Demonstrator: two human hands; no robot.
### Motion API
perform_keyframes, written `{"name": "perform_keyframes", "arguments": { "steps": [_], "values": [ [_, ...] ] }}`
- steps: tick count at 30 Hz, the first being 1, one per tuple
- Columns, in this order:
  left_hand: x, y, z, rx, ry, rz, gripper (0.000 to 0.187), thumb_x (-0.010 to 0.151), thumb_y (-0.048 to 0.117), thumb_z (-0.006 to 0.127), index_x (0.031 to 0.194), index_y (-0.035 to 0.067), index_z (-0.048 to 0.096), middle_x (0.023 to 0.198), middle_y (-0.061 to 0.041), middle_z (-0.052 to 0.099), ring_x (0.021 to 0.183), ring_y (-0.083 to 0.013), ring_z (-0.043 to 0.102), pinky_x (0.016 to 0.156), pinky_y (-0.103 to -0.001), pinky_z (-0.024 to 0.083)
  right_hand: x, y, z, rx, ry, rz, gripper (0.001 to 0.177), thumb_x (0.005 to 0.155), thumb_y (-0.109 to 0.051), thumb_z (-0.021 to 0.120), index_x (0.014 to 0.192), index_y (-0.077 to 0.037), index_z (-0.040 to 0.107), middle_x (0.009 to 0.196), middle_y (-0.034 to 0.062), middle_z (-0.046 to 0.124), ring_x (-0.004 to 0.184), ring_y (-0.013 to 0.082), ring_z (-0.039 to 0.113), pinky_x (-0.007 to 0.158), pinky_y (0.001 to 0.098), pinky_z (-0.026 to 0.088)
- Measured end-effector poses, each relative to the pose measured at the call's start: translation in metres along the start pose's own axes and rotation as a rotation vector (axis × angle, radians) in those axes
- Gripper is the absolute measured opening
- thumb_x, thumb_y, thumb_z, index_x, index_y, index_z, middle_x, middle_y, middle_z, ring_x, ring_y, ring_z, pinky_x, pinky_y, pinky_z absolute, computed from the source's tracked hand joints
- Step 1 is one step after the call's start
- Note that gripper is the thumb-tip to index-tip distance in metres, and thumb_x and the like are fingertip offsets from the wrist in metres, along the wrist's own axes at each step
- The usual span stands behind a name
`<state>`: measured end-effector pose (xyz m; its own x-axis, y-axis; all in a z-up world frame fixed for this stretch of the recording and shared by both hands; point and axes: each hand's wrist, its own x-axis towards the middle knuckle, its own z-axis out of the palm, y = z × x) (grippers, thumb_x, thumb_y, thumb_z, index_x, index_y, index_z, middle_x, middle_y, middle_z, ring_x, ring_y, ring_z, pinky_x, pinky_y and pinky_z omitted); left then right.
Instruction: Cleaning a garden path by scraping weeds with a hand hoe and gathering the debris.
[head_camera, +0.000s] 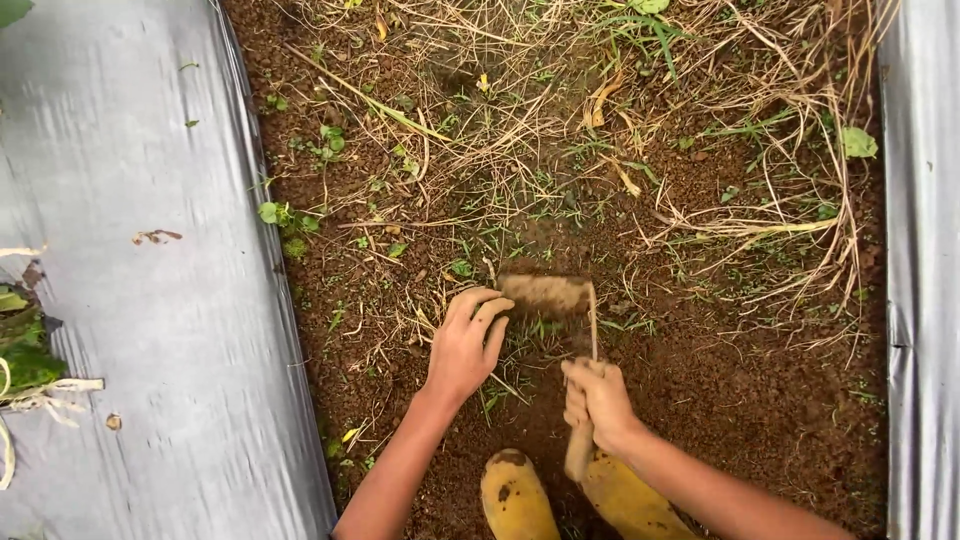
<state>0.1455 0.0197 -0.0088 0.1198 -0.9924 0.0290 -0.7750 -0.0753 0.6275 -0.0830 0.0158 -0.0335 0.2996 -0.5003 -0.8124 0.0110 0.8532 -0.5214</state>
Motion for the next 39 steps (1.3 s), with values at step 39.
{"name": "perform_keyframes", "arguments": {
  "steps": [39],
  "values": [
    [-0.028, 0.013, 0.006, 0.121, -0.133, 0.213, 0.017, 0.097, 0.015, 0.061, 0.113, 0.02, 0.065, 0.114, 0.002, 0.059, 0.125, -0.0229, 0.056, 0.093, -0.035, 0.054, 0.038, -0.114, -0.046, 0.245, 0.094, -0.277, 0.033, 0.103, -0.019, 0.045, 0.073, -0.022, 0.034, 0.053, -0.0064, 0.019, 0.039, 0.0088, 0.022, 0.042, 0.027, 0.027]
  ]
}}
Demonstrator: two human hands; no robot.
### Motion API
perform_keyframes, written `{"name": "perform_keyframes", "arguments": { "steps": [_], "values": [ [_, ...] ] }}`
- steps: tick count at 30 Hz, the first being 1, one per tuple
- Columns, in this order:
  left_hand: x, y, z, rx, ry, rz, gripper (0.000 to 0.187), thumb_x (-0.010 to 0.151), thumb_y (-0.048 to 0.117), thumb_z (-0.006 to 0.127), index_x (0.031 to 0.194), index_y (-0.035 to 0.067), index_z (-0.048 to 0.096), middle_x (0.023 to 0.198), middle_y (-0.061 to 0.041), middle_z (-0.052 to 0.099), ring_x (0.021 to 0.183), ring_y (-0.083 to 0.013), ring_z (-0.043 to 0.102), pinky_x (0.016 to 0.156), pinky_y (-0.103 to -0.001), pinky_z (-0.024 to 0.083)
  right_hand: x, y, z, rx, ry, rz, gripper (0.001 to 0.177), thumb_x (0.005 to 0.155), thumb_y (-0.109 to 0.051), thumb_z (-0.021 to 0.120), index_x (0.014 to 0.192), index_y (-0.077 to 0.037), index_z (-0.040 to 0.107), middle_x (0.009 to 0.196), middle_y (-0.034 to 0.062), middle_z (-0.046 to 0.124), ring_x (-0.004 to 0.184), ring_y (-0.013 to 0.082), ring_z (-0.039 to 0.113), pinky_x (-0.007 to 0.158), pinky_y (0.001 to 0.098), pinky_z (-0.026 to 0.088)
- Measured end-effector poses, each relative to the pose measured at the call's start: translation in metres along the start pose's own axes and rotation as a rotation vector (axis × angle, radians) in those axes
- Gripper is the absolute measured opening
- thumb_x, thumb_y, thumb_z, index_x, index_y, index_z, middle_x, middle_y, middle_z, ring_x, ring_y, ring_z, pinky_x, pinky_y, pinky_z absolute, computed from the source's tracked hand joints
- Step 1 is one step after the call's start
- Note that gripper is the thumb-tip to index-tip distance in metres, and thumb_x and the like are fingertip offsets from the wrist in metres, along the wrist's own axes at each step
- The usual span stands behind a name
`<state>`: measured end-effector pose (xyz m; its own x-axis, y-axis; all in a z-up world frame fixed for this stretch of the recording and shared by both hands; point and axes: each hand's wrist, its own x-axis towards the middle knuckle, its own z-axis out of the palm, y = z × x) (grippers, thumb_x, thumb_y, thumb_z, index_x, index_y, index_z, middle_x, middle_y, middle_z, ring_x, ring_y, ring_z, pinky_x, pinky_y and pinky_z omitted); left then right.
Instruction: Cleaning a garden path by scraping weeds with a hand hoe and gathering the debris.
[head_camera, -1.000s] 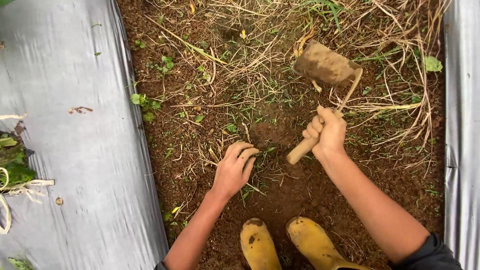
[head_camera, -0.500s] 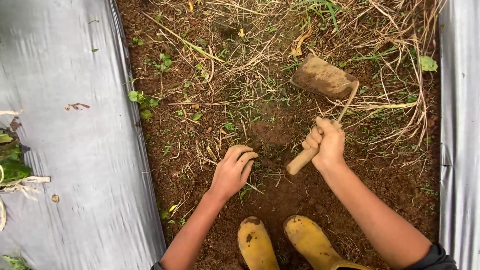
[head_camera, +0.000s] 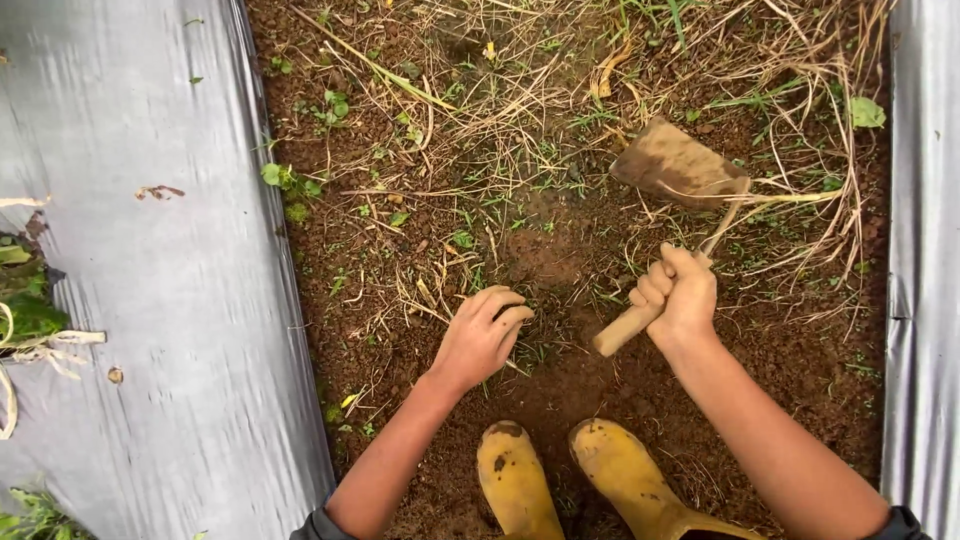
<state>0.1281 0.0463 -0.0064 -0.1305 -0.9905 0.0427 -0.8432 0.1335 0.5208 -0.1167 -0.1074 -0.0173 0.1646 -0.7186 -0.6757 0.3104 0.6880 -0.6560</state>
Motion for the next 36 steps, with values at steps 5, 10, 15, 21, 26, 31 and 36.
{"name": "perform_keyframes", "arguments": {
  "steps": [5, 10, 15, 21, 26, 31, 36],
  "values": [
    [-0.001, -0.003, 0.015, 0.01, 0.0, 0.018, 0.018, 0.097, 0.016, 0.059, 0.114, 0.022, 0.063, 0.116, 0.002, 0.058, 0.127, -0.0231, 0.054, 0.098, -0.037, 0.05, -0.084, 0.085, -0.026, -0.176, 0.017, 0.253, 0.034, 0.102, -0.017, 0.049, 0.069, -0.018, 0.042, 0.046, -0.0065, 0.031, 0.032, 0.0112, 0.031, 0.033, 0.0283, 0.031],
    [0.004, 0.002, 0.021, 0.049, 0.076, 0.073, 0.018, 0.096, 0.014, 0.059, 0.114, 0.021, 0.061, 0.121, 0.0, 0.056, 0.131, -0.0267, 0.052, 0.106, -0.044, 0.045, -0.063, 0.052, -0.004, -0.149, -0.049, 0.315, 0.04, 0.102, -0.021, 0.051, 0.064, -0.021, 0.04, 0.044, -0.0105, 0.032, 0.033, 0.0084, 0.032, 0.035, 0.025, 0.031],
    [-0.003, -0.002, 0.029, 0.04, 0.034, 0.083, 0.02, 0.096, 0.016, 0.058, 0.115, 0.022, 0.062, 0.125, 0.0, 0.055, 0.134, -0.0264, 0.05, 0.109, -0.046, 0.043, -0.023, 0.017, 0.004, 0.009, 0.069, 0.052, 0.038, 0.104, -0.023, 0.047, 0.069, -0.024, 0.036, 0.048, -0.0108, 0.027, 0.037, 0.0079, 0.03, 0.04, 0.0229, 0.032],
    [-0.004, -0.008, 0.036, 0.08, 0.037, 0.075, 0.02, 0.095, 0.016, 0.061, 0.115, 0.021, 0.061, 0.124, -0.001, 0.055, 0.134, -0.027, 0.051, 0.108, -0.045, 0.044, -0.091, 0.087, -0.022, -0.239, -0.048, 0.3, 0.039, 0.103, -0.019, 0.055, 0.065, -0.017, 0.045, 0.043, -0.0073, 0.036, 0.031, 0.0113, 0.033, 0.034, 0.0286, 0.034],
    [-0.003, 0.0, 0.036, 0.086, -0.009, 0.124, 0.02, 0.095, 0.016, 0.061, 0.115, 0.021, 0.06, 0.127, -0.001, 0.055, 0.135, -0.0267, 0.05, 0.11, -0.045, 0.043, -0.017, 0.017, -0.011, 0.006, -0.013, 0.075, 0.038, 0.103, -0.024, 0.048, 0.066, -0.024, 0.036, 0.047, -0.011, 0.023, 0.036, 0.0065, 0.026, 0.038, 0.0221, 0.027],
    [0.007, 0.005, 0.029, 0.087, -0.025, 0.177, 0.02, 0.096, 0.016, 0.06, 0.115, 0.021, 0.057, 0.128, -0.001, 0.053, 0.137, -0.0264, 0.048, 0.112, -0.045, 0.042, -0.051, 0.051, -0.038, -0.09, 0.03, 0.025, 0.037, 0.101, -0.024, 0.048, 0.066, -0.025, 0.038, 0.046, -0.0118, 0.035, 0.034, 0.0063, 0.032, 0.035, 0.021, 0.031],
    [-0.005, 0.008, 0.045, 0.091, -0.064, 0.164, 0.018, 0.096, 0.018, 0.059, 0.113, 0.019, 0.057, 0.129, -0.001, 0.053, 0.137, -0.0261, 0.047, 0.112, -0.045, 0.041, -0.065, 0.094, -0.074, -0.092, -0.047, 0.208, 0.039, 0.098, -0.018, 0.055, 0.062, -0.018, 0.041, 0.042, -0.0062, 0.029, 0.028, 0.0105, 0.031, 0.03, 0.026, 0.029]
  ]
}}
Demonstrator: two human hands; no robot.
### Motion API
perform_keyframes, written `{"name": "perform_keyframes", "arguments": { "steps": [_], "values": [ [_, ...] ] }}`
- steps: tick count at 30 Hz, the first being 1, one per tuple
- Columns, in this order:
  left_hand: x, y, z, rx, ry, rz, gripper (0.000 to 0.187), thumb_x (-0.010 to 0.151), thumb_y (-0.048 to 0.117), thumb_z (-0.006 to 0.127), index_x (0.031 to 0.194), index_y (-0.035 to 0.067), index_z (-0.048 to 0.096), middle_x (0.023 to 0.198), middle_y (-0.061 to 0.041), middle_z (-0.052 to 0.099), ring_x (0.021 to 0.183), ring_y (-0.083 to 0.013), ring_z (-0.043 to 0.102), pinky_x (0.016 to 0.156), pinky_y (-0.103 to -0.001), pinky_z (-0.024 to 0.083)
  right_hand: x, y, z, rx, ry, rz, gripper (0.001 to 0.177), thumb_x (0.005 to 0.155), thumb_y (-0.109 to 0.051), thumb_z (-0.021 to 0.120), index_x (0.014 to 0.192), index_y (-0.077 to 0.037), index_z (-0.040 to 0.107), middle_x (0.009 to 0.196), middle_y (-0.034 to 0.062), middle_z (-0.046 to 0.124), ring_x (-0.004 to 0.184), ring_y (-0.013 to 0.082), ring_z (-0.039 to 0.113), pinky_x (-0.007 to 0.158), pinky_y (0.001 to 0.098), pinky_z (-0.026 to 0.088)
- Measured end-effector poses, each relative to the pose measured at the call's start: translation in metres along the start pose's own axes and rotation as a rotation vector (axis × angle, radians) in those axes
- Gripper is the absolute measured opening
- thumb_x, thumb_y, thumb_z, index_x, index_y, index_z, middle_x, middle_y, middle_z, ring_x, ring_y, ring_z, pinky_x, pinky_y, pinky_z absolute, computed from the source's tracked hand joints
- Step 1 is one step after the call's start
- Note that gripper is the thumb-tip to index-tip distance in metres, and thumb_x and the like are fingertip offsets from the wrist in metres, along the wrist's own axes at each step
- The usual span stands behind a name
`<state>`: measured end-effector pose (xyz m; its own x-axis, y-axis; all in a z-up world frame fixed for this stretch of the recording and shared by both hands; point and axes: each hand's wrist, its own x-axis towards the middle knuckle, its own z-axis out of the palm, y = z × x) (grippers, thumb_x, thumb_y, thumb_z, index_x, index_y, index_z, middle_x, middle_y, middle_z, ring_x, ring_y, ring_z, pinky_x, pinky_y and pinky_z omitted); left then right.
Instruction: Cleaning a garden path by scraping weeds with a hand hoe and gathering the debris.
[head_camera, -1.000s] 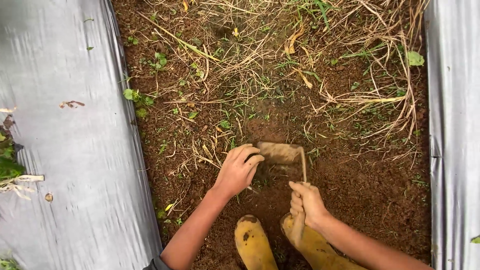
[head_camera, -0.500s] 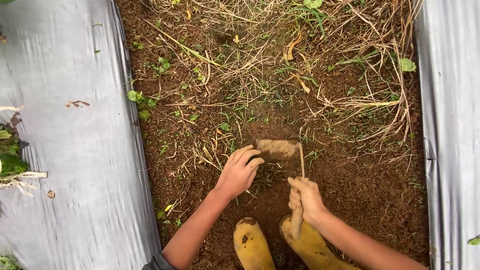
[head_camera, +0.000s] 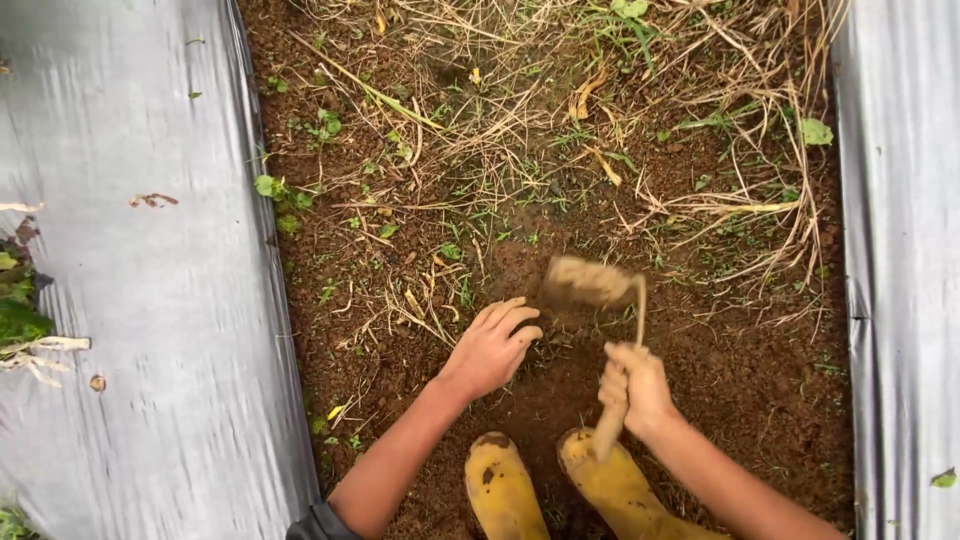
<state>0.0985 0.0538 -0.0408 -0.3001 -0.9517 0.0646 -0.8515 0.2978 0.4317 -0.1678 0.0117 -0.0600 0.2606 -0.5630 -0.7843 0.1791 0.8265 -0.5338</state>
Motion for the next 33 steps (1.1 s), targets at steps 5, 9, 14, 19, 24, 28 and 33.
{"name": "perform_keyframes", "arguments": {
  "steps": [5, 9, 14, 19, 24, 28, 33],
  "values": [
    [-0.012, -0.006, 0.002, 0.001, -0.075, 0.016, 0.017, 0.098, 0.018, 0.057, 0.114, 0.02, 0.057, 0.13, -0.002, 0.053, 0.137, -0.0267, 0.047, 0.113, -0.046, 0.041, 0.041, -0.089, 0.028, 0.123, -0.016, -0.15, 0.039, 0.101, -0.023, 0.05, 0.066, -0.024, 0.034, 0.046, -0.0098, 0.025, 0.035, 0.0065, 0.028, 0.038, 0.0223, 0.029],
    [-0.017, -0.003, 0.0, -0.01, -0.119, 0.009, 0.016, 0.099, 0.018, 0.055, 0.115, 0.02, 0.057, 0.131, -0.002, 0.052, 0.138, -0.027, 0.046, 0.113, -0.047, 0.04, 0.017, -0.048, 0.023, -0.037, 0.037, -0.06, 0.037, 0.103, -0.022, 0.047, 0.067, -0.023, 0.041, 0.045, -0.0104, 0.033, 0.034, 0.0092, 0.032, 0.035, 0.0239, 0.032],
    [-0.011, -0.001, -0.004, -0.004, -0.184, 0.009, 0.019, 0.1, 0.018, 0.053, 0.118, 0.022, 0.058, 0.132, 0.0, 0.053, 0.14, -0.0247, 0.044, 0.115, -0.045, 0.038, -0.018, -0.008, 0.017, -0.175, -0.016, 0.065, 0.035, 0.103, -0.015, 0.052, 0.068, -0.016, 0.046, 0.045, -0.0063, 0.036, 0.031, 0.0132, 0.034, 0.034, 0.0291, 0.034],
    [-0.013, 0.001, -0.004, -0.002, -0.179, 0.055, 0.02, 0.099, 0.018, 0.056, 0.118, 0.021, 0.056, 0.132, -0.002, 0.051, 0.14, -0.0263, 0.043, 0.115, -0.046, 0.039, 0.017, -0.069, 0.026, 0.014, 0.01, -0.123, 0.036, 0.104, -0.02, 0.047, 0.069, -0.022, 0.037, 0.048, -0.01, 0.025, 0.034, 0.0081, 0.028, 0.038, 0.0241, 0.032],
    [-0.006, 0.006, -0.007, -0.003, -0.186, 0.07, 0.025, 0.099, 0.018, 0.056, 0.124, 0.02, 0.056, 0.134, -0.003, 0.051, 0.14, -0.0266, 0.044, 0.114, -0.046, 0.039, -0.025, 0.011, -0.015, -0.111, 0.035, 0.092, 0.034, 0.104, -0.018, 0.045, 0.07, -0.019, 0.043, 0.047, -0.0085, 0.034, 0.032, 0.011, 0.03, 0.033, 0.0271, 0.033],
    [-0.008, -0.002, -0.004, -0.008, -0.206, 0.049, 0.029, 0.099, 0.018, 0.055, 0.128, 0.022, 0.054, 0.135, -0.003, 0.051, 0.139, -0.0261, 0.045, 0.115, -0.045, 0.039, -0.027, 0.004, -0.007, -0.178, 0.019, 0.088, 0.034, 0.102, -0.013, 0.051, 0.068, -0.014, 0.045, 0.044, -0.0072, 0.031, 0.029, 0.0118, 0.033, 0.033, 0.0296, 0.035],
    [-0.01, -0.01, -0.042, 0.04, -0.342, -0.041, 0.052, 0.096, 0.046, 0.061, 0.142, 0.028, 0.045, 0.152, -0.004, 0.04, 0.148, -0.0283, 0.033, 0.122, -0.051, 0.025, 0.003, -0.024, 0.004, -0.012, 0.045, -0.018, 0.033, 0.101, -0.016, 0.048, 0.07, -0.019, 0.036, 0.047, -0.0076, 0.023, 0.032, 0.0099, 0.027, 0.035, 0.0283, 0.033]
  ]
}}
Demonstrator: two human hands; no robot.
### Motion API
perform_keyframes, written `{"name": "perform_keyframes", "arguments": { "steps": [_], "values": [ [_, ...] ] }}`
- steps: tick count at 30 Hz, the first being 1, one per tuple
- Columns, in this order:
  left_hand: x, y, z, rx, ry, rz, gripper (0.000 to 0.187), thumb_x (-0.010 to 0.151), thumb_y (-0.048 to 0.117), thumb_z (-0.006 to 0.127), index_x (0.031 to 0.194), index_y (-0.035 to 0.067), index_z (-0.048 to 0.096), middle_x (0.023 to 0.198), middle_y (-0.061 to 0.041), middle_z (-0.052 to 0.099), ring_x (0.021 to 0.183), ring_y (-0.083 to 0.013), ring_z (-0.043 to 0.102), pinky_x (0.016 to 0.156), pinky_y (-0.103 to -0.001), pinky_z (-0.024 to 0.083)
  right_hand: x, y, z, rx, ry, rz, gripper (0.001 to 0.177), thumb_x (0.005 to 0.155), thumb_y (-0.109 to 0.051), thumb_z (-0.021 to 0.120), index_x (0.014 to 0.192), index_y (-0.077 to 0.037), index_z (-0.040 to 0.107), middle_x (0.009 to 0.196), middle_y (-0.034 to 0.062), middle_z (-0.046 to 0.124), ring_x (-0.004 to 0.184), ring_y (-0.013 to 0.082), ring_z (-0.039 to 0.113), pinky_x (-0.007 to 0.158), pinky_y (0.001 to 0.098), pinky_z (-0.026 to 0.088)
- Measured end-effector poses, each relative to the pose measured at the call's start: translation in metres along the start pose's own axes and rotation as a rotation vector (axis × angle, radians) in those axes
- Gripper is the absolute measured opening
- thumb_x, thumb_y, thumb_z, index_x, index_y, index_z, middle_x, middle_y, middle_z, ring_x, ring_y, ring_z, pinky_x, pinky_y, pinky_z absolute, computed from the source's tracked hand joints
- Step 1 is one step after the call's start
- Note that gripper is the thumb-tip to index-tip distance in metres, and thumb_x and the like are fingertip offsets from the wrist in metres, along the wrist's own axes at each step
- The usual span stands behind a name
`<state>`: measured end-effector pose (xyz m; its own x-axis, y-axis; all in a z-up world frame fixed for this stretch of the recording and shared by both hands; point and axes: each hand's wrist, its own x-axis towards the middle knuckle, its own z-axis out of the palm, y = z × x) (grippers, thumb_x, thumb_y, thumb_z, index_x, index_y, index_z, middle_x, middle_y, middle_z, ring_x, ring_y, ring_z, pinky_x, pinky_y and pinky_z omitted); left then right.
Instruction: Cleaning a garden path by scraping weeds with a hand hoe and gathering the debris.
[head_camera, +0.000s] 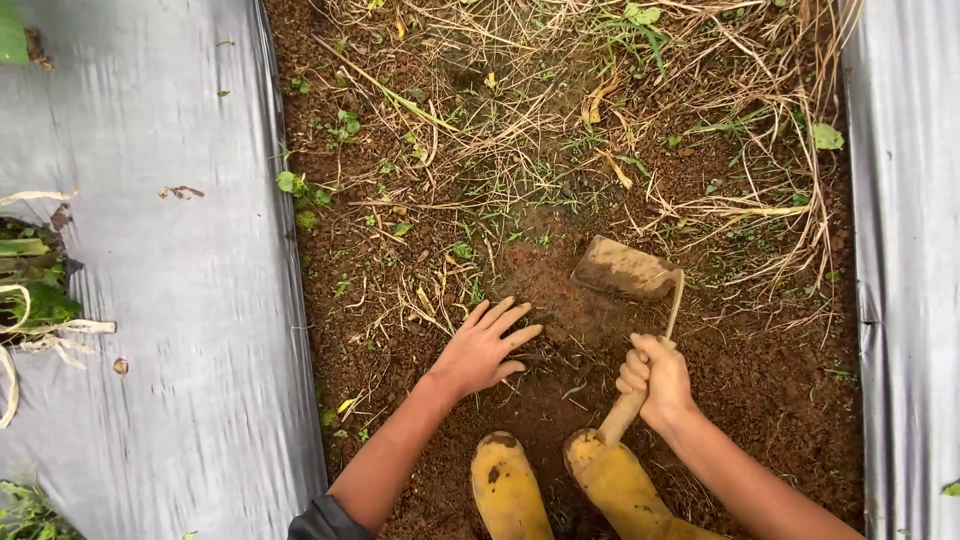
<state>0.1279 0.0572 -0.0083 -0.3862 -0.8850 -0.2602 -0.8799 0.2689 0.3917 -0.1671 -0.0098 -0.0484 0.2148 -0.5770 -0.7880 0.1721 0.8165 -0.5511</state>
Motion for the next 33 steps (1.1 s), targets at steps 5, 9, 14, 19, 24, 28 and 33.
{"name": "perform_keyframes", "arguments": {
  "steps": [5, 9, 14, 19, 24, 28, 33],
  "values": [
    [-0.022, -0.02, 0.024, -0.101, 0.024, 0.024, 0.047, 0.088, 0.025, 0.072, 0.133, 0.019, 0.059, 0.146, -0.011, 0.054, 0.138, -0.0269, 0.045, 0.122, -0.045, 0.026, -0.025, 0.037, -0.011, -0.112, -0.048, 0.188, 0.033, 0.097, -0.009, 0.057, 0.066, -0.011, 0.048, 0.046, -0.0032, 0.039, 0.036, 0.0112, 0.03, 0.034, 0.0277, 0.027],
    [-0.044, -0.015, 0.042, -0.068, -0.01, -0.052, 0.038, 0.094, 0.027, 0.068, 0.129, 0.023, 0.054, 0.135, -0.002, 0.05, 0.134, -0.0248, 0.05, 0.113, -0.042, 0.043, 0.003, -0.003, 0.044, -0.174, -0.117, 0.014, 0.038, 0.101, -0.016, 0.049, 0.065, -0.019, 0.039, 0.044, -0.0087, 0.028, 0.031, 0.0093, 0.029, 0.033, 0.0251, 0.032],
    [-0.066, -0.003, 0.064, -0.043, 0.051, -0.035, 0.033, 0.093, 0.026, 0.069, 0.124, 0.023, 0.058, 0.128, 0.0, 0.053, 0.126, -0.0211, 0.055, 0.11, -0.038, 0.045, 0.014, 0.002, 0.064, -0.17, -0.154, 0.002, 0.036, 0.101, -0.016, 0.049, 0.067, -0.02, 0.039, 0.046, -0.0068, 0.029, 0.033, 0.0101, 0.029, 0.034, 0.0271, 0.033],
    [-0.077, 0.008, 0.065, -0.03, 0.121, 0.055, 0.028, 0.092, 0.028, 0.072, 0.117, 0.022, 0.06, 0.118, 0.001, 0.057, 0.116, -0.0199, 0.059, 0.102, -0.035, 0.049, -0.024, 0.038, 0.043, -0.184, -0.103, 0.23, 0.036, 0.093, -0.01, 0.056, 0.062, -0.015, 0.038, 0.045, -0.0037, 0.024, 0.032, 0.013, 0.027, 0.033, 0.0329, 0.033],
    [-0.079, 0.02, 0.075, -0.144, 0.22, 0.127, 0.02, 0.09, 0.015, 0.072, 0.108, 0.017, 0.065, 0.11, -0.001, 0.063, 0.108, -0.0208, 0.064, 0.091, -0.035, 0.055, 0.02, -0.019, 0.079, -0.069, -0.141, -0.026, 0.035, 0.099, -0.015, 0.05, 0.067, -0.019, 0.036, 0.046, -0.0064, 0.021, 0.031, 0.0092, 0.025, 0.034, 0.0258, 0.033],
    [-0.072, 0.03, 0.074, -0.113, 0.258, 0.167, 0.015, 0.09, 0.012, 0.07, 0.103, 0.016, 0.066, 0.107, -0.001, 0.064, 0.104, -0.0204, 0.065, 0.086, -0.034, 0.057, -0.006, 0.009, 0.074, -0.205, -0.135, -0.063, 0.037, 0.103, -0.014, 0.048, 0.067, -0.02, 0.043, 0.042, -0.0084, 0.034, 0.03, 0.011, 0.034, 0.033, 0.0251, 0.036],
    [-0.07, 0.046, 0.1, -0.156, 0.289, 0.234, 0.008, 0.1, 0.015, 0.057, 0.099, 0.017, 0.065, 0.103, 0.0, 0.063, 0.1, -0.0186, 0.065, 0.08, -0.031, 0.056, -0.036, 0.02, 0.061, -0.284, -0.132, 0.192, 0.033, 0.099, -0.011, 0.052, 0.068, -0.016, 0.044, 0.044, -0.0071, 0.036, 0.033, 0.0109, 0.036, 0.035, 0.0281, 0.039]
  ]
}}
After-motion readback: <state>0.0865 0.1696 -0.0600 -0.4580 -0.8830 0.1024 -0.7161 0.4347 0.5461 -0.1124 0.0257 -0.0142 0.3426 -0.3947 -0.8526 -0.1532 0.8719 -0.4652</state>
